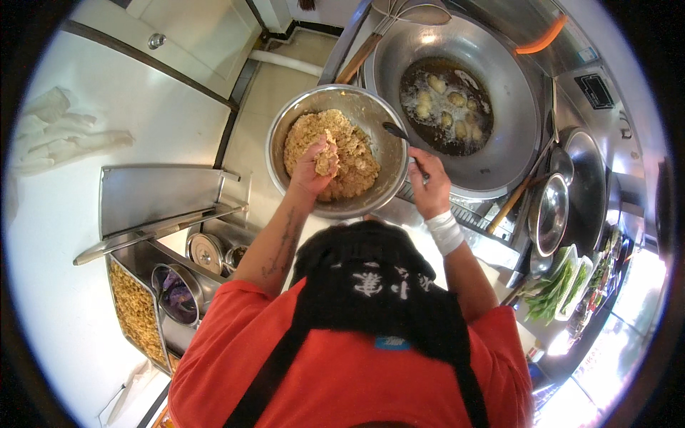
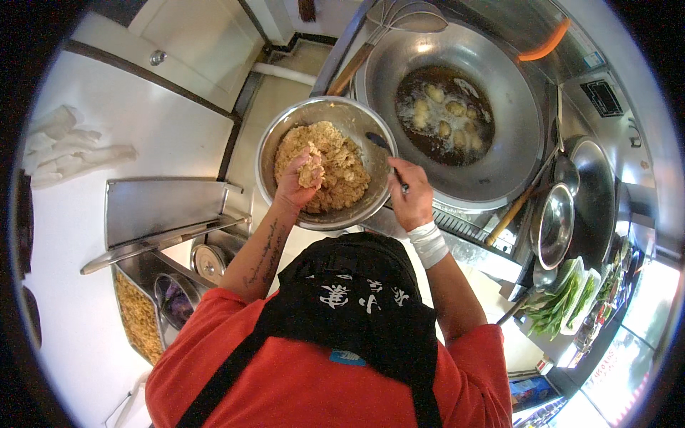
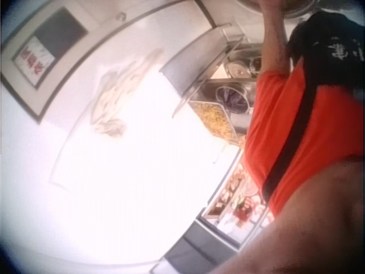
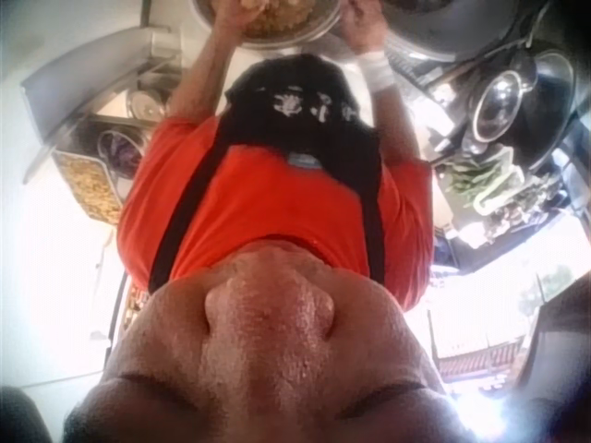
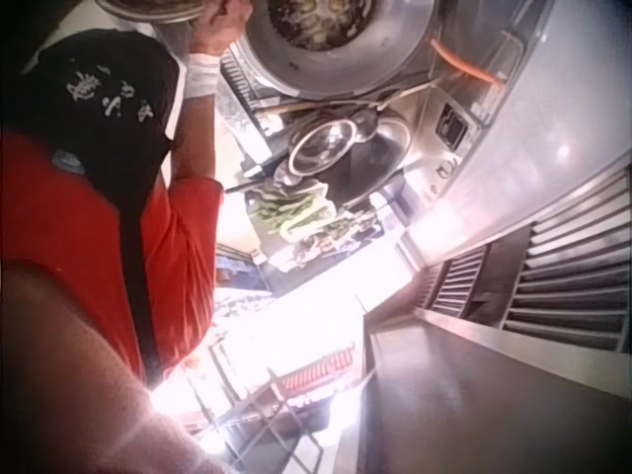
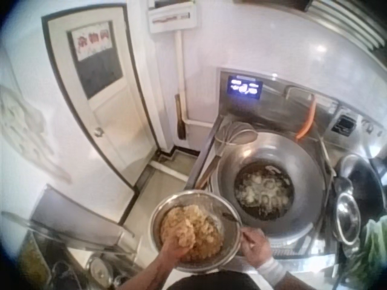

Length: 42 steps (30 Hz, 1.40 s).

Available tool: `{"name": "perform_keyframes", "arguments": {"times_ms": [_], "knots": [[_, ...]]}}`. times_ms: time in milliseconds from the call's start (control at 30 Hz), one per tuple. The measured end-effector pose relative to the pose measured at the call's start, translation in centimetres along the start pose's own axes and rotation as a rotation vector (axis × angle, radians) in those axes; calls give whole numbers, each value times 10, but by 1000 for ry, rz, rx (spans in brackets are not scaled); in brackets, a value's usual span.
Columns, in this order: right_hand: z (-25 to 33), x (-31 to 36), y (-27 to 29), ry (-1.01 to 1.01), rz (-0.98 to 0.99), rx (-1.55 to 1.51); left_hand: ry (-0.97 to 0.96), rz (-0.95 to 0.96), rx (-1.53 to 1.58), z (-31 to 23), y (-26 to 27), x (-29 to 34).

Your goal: The person scoops a crumbly mixture from a metal bowl and drops small portions into a wok of hot oil. They use a spoon to transfer the mixture and occasionally stir the frying pieces in the oil.

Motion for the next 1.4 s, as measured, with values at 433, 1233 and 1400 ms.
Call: {"name": "perform_keyframes", "arguments": {"times_ms": [433,1233,1400], "knots": [[32,-8,-61,-120,281,-220,-281,-358,-1583,-15,-16,-1],[-134,-16,-71,-831,12,-1292,25,-522,-2452,-11,-30,-16],[-263,-64,-3,-699,-305,-852,83,-622,-2459,-5,-20,9]]}}
Point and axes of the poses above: each hand's wrist, its own x-axis away from the middle knuckle, its own y-axis out of the back of the hand, z = x × y, the point moved 8 cm from there along -x, towards the middle knuckle, and after that the axes turned 13 degrees about x, right-handed, at the moved point
